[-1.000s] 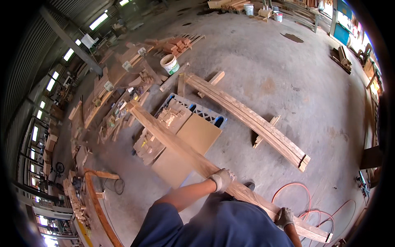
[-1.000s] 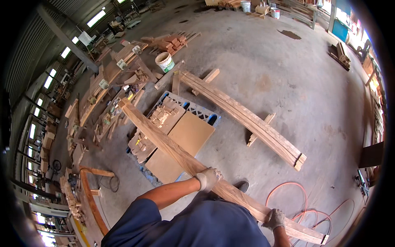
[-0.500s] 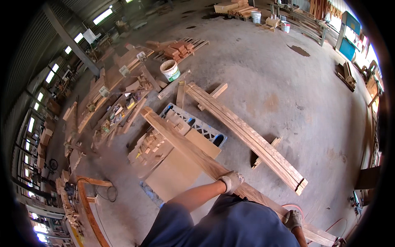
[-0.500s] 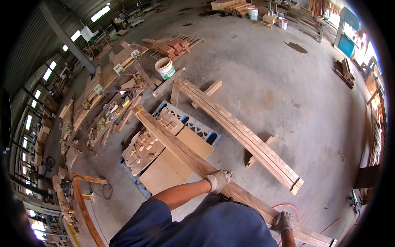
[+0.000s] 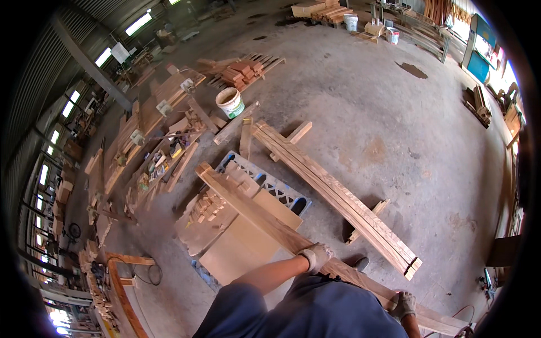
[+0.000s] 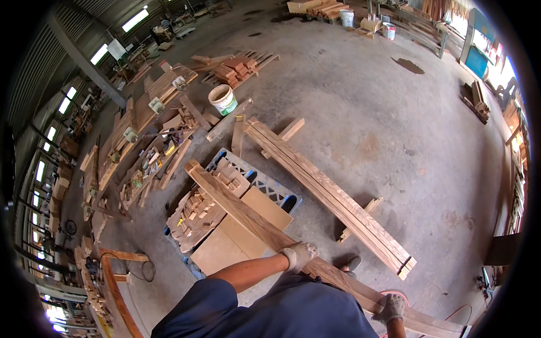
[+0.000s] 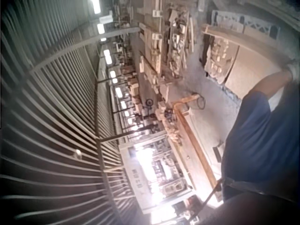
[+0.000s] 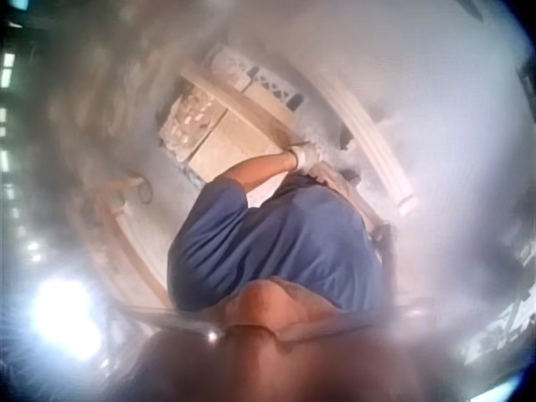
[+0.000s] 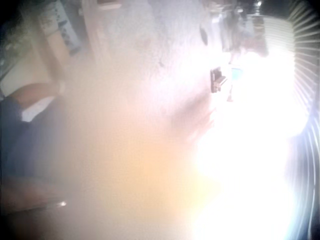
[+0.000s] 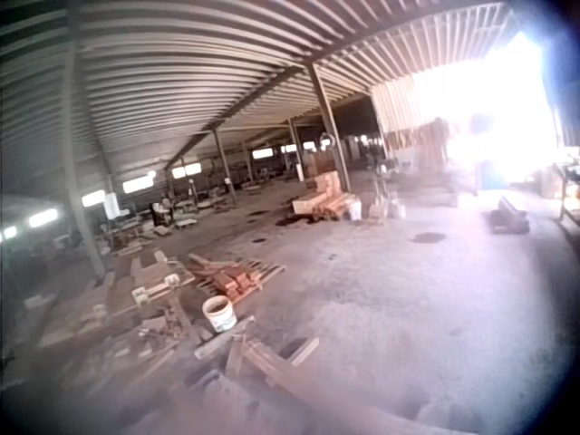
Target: The person uses a nail gun to fasten small wooden blocks to the ends of long planks. They then carry the planks to a workbench and assemble them into a rectangular frame structure, adding cross supports and additional planks to form a larger assembly.
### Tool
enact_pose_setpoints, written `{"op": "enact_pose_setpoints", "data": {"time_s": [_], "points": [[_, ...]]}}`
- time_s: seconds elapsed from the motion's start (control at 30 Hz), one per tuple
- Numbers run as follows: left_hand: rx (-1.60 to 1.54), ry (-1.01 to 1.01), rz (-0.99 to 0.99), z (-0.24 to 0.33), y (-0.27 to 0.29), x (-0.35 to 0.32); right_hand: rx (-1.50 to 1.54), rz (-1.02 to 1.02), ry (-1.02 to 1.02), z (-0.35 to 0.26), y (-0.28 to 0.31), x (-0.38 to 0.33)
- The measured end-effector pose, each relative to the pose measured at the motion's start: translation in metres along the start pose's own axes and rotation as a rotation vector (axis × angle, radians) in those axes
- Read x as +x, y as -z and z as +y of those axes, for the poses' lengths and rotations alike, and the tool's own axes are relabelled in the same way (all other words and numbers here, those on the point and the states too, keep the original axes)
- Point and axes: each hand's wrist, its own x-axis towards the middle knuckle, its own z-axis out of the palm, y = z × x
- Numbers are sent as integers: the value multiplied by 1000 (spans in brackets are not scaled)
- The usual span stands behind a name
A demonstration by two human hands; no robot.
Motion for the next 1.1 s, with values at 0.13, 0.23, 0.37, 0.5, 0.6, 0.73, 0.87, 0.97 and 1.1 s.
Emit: {"op": "enact_pose_setpoints", "data": {"time_s": [0.13, 0.23, 0.37, 0.5, 0.6, 0.73, 0.87, 0.97, 1.1], "points": [[-14, 39, -37, -1, 15, 23, 26, -68, 15, 14, 16, 24], [5, 71, -71, 4, 47, 42, 28, -73, 57, 30, 36, 43], [7, 46, 7, 10, 58, 81, 4, -21, 72, 71, 35, 82], [44, 58, -59, 27, 90, 114, 2, -30, 131, 110, 41, 109], [69, 63, -132, 36, 104, 137, 101, -17, 124, 139, 15, 122], [100, 64, -175, 40, 116, 158, 132, -41, 100, 142, 40, 124], [59, 43, -228, 39, 137, 174, 138, -106, 102, 140, 63, 116], [36, 5, -227, 27, 140, 190, 131, -218, 126, 131, 85, 113], [82, -68, -290, 3, 146, 216, 163, -248, 66, 117, 85, 111]]}}
